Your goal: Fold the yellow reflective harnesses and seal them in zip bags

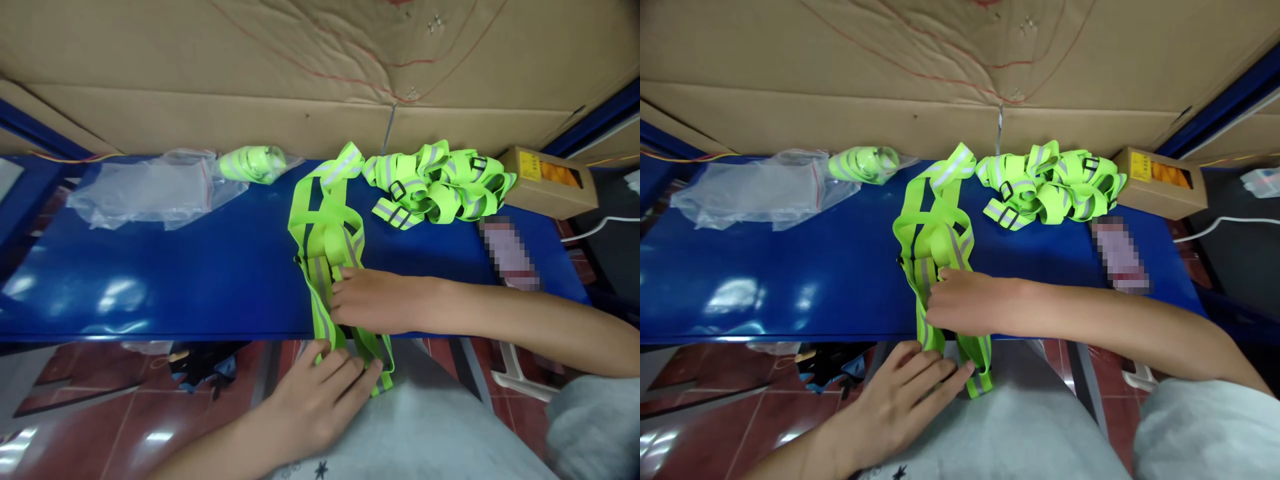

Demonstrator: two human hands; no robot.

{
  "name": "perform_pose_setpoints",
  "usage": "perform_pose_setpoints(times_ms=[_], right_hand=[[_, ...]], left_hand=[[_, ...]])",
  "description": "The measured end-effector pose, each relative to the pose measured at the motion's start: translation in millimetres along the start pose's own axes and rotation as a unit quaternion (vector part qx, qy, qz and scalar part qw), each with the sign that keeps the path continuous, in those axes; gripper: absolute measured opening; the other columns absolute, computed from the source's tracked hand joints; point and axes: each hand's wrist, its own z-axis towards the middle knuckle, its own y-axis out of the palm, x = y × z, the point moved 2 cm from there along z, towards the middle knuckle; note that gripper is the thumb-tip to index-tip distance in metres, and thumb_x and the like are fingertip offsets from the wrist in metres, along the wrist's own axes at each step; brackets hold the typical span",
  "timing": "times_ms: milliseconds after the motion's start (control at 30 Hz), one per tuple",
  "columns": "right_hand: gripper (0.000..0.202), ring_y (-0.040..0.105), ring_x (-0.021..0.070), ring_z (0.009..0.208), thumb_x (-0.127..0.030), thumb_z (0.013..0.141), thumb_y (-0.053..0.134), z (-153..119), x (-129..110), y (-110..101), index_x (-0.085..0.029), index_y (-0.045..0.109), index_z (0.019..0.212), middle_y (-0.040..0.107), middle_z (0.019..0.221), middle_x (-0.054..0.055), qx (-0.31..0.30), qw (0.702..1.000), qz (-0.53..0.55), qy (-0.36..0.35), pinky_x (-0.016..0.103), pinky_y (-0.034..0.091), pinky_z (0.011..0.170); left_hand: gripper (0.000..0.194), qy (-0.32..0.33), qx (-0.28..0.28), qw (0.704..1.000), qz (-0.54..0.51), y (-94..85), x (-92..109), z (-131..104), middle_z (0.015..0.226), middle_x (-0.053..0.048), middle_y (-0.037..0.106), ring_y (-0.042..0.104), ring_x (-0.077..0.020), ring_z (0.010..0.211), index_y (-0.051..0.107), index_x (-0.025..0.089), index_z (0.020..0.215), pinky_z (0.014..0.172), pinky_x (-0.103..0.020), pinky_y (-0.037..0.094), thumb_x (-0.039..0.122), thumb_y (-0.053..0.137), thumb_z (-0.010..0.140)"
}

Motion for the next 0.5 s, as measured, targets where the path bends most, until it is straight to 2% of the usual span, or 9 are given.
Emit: perform_pose_setpoints(times_ms=[67, 167, 267, 400, 500], right_hand=[[0.020, 0.067, 0.0218, 0.083, -0.004, 0.091, 0.062, 6, -2, -1, -0.017, 0.075, 0.085, 0.076, 0.086, 0.006, -0.019, 0.999, -0.026, 0.023, 0.038, 0.040, 0.078], [0.016, 0.065, 0.0193, 0.074, -0.006, 0.086, 0.069, 8, 2, -4, -0.020, 0.075, 0.079, 0.076, 0.081, 0.003, -0.034, 0.999, -0.003, 0.036, 0.037, 0.040, 0.071], [0.014, 0.063, 0.0191, 0.076, -0.011, 0.078, 0.080, 8, 8, -4, -0.021, 0.073, 0.071, 0.074, 0.080, 0.003, -0.016, 0.999, 0.030, 0.028, 0.036, 0.041, 0.069], [0.024, 0.064, 0.0216, 0.087, -0.004, 0.071, 0.082, 7, 12, -2, -0.023, 0.069, 0.063, 0.073, 0.079, 0.003, 0.007, 0.999, 0.033, 0.019, 0.037, 0.046, 0.078], [0.026, 0.065, 0.0178, 0.080, 0.004, 0.077, 0.071, 5, 11, -4, -0.020, 0.070, 0.069, 0.071, 0.074, 0.001, -0.051, 0.997, 0.042, 0.033, 0.038, 0.047, 0.090]], left_hand=[[0.034, 0.005, -0.004, 1.000, 0.013, -0.4, 2, 0, 0.103, -0.008, 0.071, 0.059, -0.0203, 0.092, 0.066, 0.011, 0.128, 0.085, -0.040, 0.041, 0.008, 0.048, 0.100], [0.035, 0.009, -0.010, 1.000, 0.017, -1.0, 3, 0, 0.102, -0.008, 0.071, 0.059, -0.0201, 0.092, 0.065, 0.011, 0.129, 0.085, -0.039, 0.042, 0.007, 0.046, 0.100], [0.035, 0.016, -0.001, 1.000, -0.001, -3.1, 2, 0, 0.102, -0.008, 0.071, 0.060, -0.0198, 0.095, 0.066, 0.010, 0.128, 0.083, -0.038, 0.042, 0.007, 0.045, 0.100], [0.032, 0.011, 0.020, 0.999, -0.031, -4.6, -1, 1, 0.101, -0.007, 0.072, 0.060, -0.0191, 0.093, 0.067, 0.009, 0.126, 0.082, -0.037, 0.040, 0.008, 0.048, 0.101], [0.030, 0.005, 0.032, 0.999, -0.043, -3.4, -3, 2, 0.102, -0.007, 0.072, 0.060, -0.0189, 0.091, 0.068, 0.010, 0.124, 0.083, -0.037, 0.039, 0.009, 0.051, 0.100]])
